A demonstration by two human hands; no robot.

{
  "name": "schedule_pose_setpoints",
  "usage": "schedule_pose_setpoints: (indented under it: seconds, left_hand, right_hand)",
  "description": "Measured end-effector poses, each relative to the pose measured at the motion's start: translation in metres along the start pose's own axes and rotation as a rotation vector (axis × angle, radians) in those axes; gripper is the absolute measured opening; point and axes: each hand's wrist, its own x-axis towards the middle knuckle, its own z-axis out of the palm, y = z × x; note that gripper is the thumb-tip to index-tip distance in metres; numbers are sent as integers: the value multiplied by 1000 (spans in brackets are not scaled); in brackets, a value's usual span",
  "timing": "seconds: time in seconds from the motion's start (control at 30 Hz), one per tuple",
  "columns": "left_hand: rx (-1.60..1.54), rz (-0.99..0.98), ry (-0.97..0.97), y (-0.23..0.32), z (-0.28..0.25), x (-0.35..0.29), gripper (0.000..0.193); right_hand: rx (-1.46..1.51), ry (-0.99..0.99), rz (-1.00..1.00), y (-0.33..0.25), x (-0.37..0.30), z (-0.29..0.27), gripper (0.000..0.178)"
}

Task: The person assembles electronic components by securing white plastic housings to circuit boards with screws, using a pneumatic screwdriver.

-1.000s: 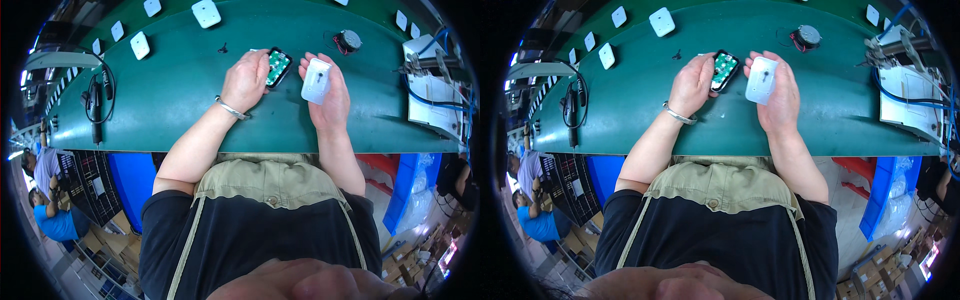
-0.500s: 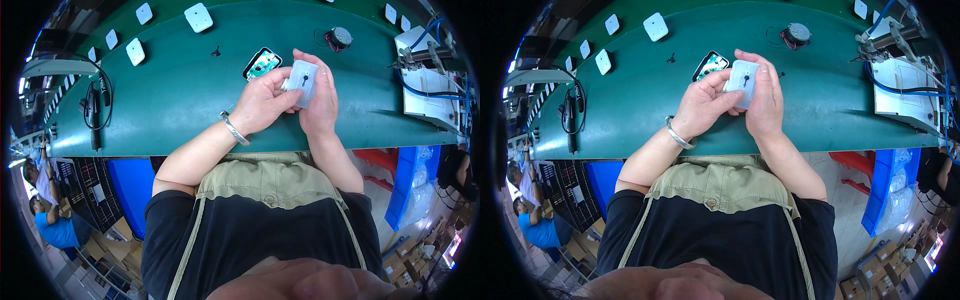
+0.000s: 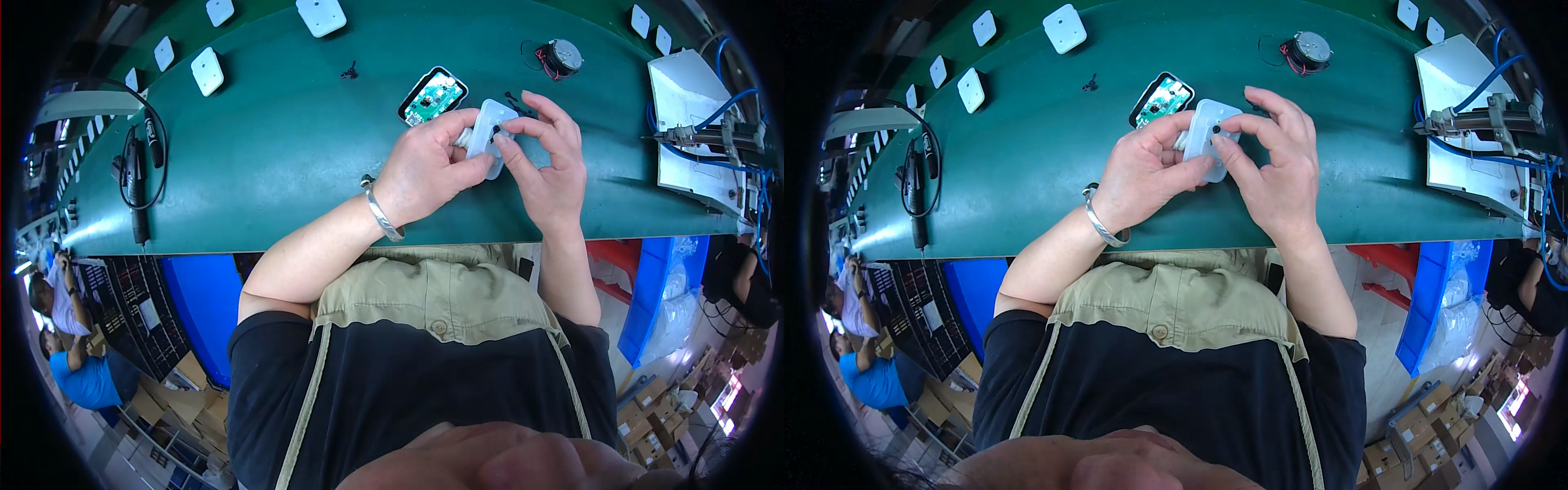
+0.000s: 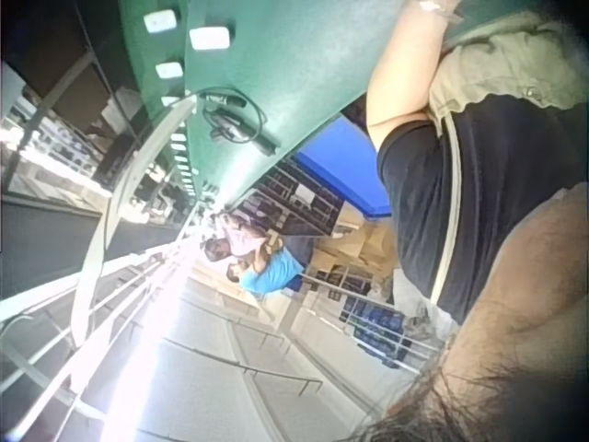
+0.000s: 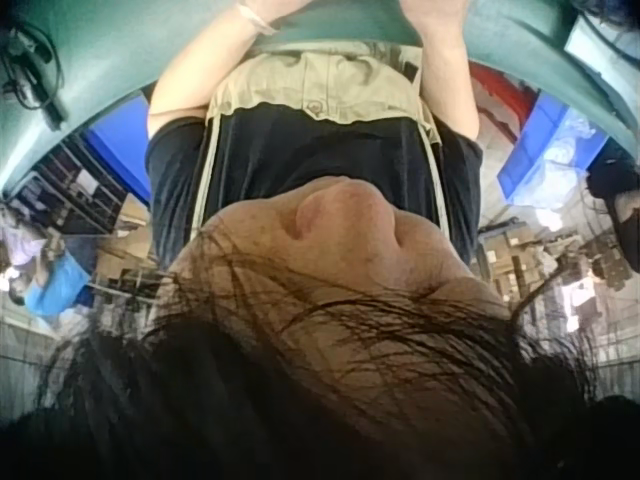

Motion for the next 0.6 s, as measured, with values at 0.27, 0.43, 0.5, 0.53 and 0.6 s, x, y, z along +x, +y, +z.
schedule_pose_setpoints:
  seconds: [0.27, 0.43, 0.5, 0.53, 0.6]
  left_hand:
    - [85, -66, -19, -2, 6, 0, 42]
    - [53, -110, -57, -6, 8, 2, 42]
    - [-1, -121, -69, -7, 8, 2, 41]
    - [-54, -131, -80, -6, 9, 2, 41]
    - [-37, -140, -88, -9, 10, 3, 41]
  right_hand:
    - [-122, -48, 74, -2, -3, -3, 12]
    - [-98, -61, 128, -2, -4, -6, 11]
    - [-67, -57, 173, 0, -5, -7, 10]
    - [-16, -37, 169, 3, -6, -9, 10]
    - [34, -17, 164, 11, -4, -14, 9]
